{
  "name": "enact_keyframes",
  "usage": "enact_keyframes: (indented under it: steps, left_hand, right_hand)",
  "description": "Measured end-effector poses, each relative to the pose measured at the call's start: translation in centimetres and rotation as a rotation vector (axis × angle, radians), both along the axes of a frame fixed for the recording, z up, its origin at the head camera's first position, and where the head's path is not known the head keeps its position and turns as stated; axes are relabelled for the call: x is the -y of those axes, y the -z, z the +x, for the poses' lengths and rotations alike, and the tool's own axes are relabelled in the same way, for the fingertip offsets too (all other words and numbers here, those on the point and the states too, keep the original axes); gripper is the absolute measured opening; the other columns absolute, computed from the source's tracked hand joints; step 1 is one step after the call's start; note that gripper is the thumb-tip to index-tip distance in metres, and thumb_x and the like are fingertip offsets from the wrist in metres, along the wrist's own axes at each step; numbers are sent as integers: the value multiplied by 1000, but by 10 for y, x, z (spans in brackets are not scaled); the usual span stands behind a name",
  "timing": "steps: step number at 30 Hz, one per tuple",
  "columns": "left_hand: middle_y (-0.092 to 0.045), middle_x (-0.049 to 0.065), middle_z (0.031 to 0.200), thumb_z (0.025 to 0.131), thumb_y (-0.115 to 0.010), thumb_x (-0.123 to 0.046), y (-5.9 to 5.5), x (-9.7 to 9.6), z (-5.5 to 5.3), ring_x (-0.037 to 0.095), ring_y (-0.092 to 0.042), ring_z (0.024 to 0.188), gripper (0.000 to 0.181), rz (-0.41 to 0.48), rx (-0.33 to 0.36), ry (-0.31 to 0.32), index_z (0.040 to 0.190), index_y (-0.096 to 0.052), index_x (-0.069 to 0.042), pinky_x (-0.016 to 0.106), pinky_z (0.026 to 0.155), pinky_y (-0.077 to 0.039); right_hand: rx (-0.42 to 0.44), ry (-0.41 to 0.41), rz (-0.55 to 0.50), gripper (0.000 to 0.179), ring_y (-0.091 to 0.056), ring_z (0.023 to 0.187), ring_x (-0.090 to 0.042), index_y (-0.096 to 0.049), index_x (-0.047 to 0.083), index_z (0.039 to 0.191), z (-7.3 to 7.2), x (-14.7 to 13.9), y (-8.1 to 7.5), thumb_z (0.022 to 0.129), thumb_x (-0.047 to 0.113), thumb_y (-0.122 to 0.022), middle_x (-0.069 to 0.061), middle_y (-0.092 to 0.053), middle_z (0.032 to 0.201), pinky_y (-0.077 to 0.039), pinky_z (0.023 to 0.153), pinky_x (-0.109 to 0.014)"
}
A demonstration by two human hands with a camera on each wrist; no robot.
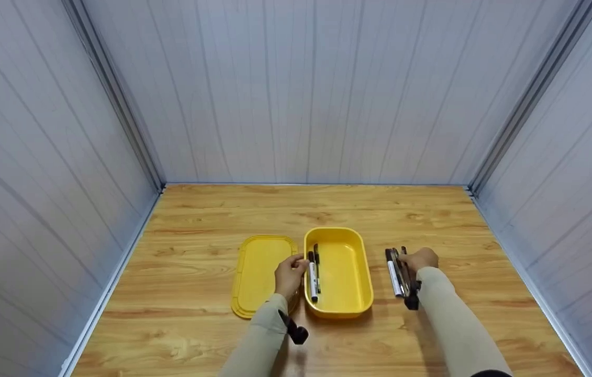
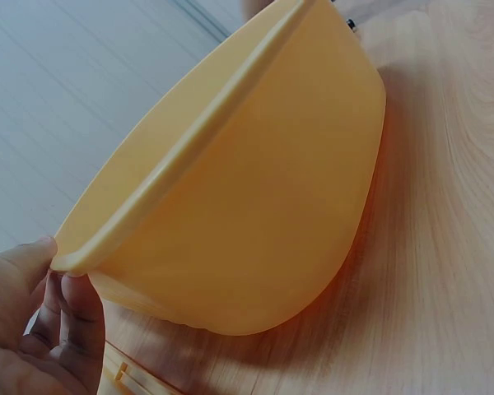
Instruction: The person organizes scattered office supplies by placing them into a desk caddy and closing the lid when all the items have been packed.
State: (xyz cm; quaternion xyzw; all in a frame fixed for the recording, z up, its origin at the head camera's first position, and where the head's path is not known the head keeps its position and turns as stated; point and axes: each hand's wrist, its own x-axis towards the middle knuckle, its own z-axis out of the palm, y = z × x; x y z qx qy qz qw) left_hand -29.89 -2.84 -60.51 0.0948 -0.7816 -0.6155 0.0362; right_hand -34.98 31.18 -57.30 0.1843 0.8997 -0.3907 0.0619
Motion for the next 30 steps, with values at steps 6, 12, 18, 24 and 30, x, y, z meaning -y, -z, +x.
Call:
enact_keyframes:
  steps: [6,12,18,24,30]
  left_hand:
    - [-64,5,86,93,-68,-15,-3,0,0,13,-56,74,27,23,0,-12,117,-70,-3,24,64,-47]
    - [-65,6,87,92,-68,-14,-1,0,1,13,-56,77,28,7,-16,-14,118,-70,-1,25,66,-47]
    - [-65,5,85,93,-67,-12,-1,-1,1,11,-55,73,27,25,-21,-13,117,-70,-1,23,62,-47]
    - [-65,5,88,92,-67,-14,-4,0,1,14,-55,77,27,-7,-25,-13,116,-71,-2,26,67,-47]
    - [-64,4,88,93,-67,-15,-3,-1,1,14,-56,78,27,12,7,-12,117,-70,-3,25,67,-47]
  right_hand:
    - [-16,4,-25,27,-46,53,-13,-61,5,73,-9,6,-15,84,26,-72,1,-50,57,-42,52,-29]
    - [-42,16,-94,25,-47,46,-10,-61,8,68,-15,11,-29,85,24,-71,4,-48,48,-42,50,-28]
    - [-59,-1,-72,25,-57,51,-13,-65,8,66,-16,18,-45,84,24,-70,2,-58,51,-46,56,-31]
    - [-88,-4,-73,27,-55,50,-11,-62,11,62,-18,25,-55,84,24,-71,3,-56,51,-46,55,-28]
    - [-102,-21,-68,23,-56,51,-12,-67,7,69,-17,33,-58,85,24,-71,-1,-60,55,-47,56,-27]
